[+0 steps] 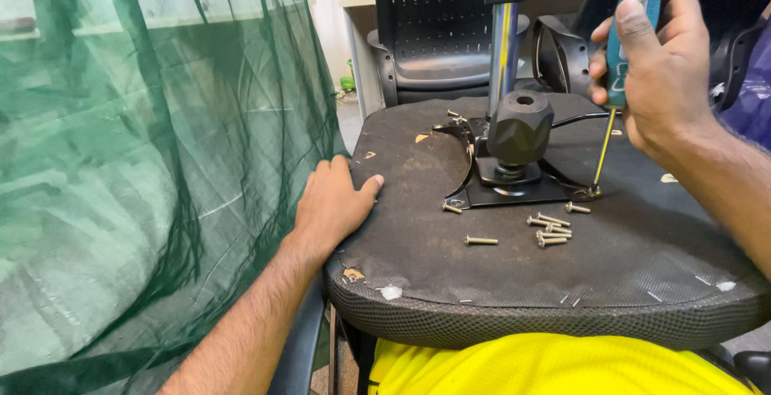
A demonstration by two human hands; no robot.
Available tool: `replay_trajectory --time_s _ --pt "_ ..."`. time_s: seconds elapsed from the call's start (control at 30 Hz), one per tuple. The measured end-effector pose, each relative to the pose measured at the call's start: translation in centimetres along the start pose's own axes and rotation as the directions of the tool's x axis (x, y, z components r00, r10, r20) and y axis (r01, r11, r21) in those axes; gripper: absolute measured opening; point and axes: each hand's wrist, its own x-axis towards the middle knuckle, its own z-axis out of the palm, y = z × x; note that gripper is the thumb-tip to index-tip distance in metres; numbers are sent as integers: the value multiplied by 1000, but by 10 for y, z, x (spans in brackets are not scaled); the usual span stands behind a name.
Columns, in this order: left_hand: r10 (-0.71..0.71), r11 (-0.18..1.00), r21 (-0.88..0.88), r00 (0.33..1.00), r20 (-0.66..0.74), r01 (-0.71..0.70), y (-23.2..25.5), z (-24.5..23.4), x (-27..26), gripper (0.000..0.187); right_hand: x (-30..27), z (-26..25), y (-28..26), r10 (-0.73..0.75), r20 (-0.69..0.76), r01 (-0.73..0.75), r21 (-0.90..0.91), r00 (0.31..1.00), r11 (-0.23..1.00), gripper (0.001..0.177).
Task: The person uses a screwdriver to tighten screws into the metal base of an office chair. The person holds the chair steady with one hand while turning the screwdriver with the other to secure the base to the seat.
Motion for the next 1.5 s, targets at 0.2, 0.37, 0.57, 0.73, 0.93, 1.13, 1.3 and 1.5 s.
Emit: replay_trajectory --time_s 0.2,0.37,0.57,0.73,0.93,1.13,1.3,1.5 --pt "367 869 -374 929 53 -322 57 -37 -12 50 -13 4 -14 13 -63 -6 102 998 995 26" --pt "603 724 -472 794 79 -503 91 -27 -45 61 -22 -15 -30 18 -164 13 183 986 983 23" --pt "637 752 -280 767 75 -597 113 -3 -94 92 -31 -20 -31 25 -197 46 351 980 935 20" --pt "649 722 -441 744 161 -534 122 -4 -106 99 -44 -4 -38 -28 -156 75 299 987 951 19" --pt "775 610 -399 620 122 -684 137 8 -108 104 -57 14 -41 -100 -82 116 229 992 966 24" --pt "811 538 -549 571 128 -640 152 28 -83 73 -62 8 -32 -137 -68 149 235 988 960 29" --pt "888 374 -535 459 -29 -757 150 38 -68 22 -46 -26 -12 -107 -180 154 274 978 949 27" --pt "881 385 -449 467 -82 -806 127 31 -79 14 2 -57 -15 -41 -144 27 -98 989 995 23"
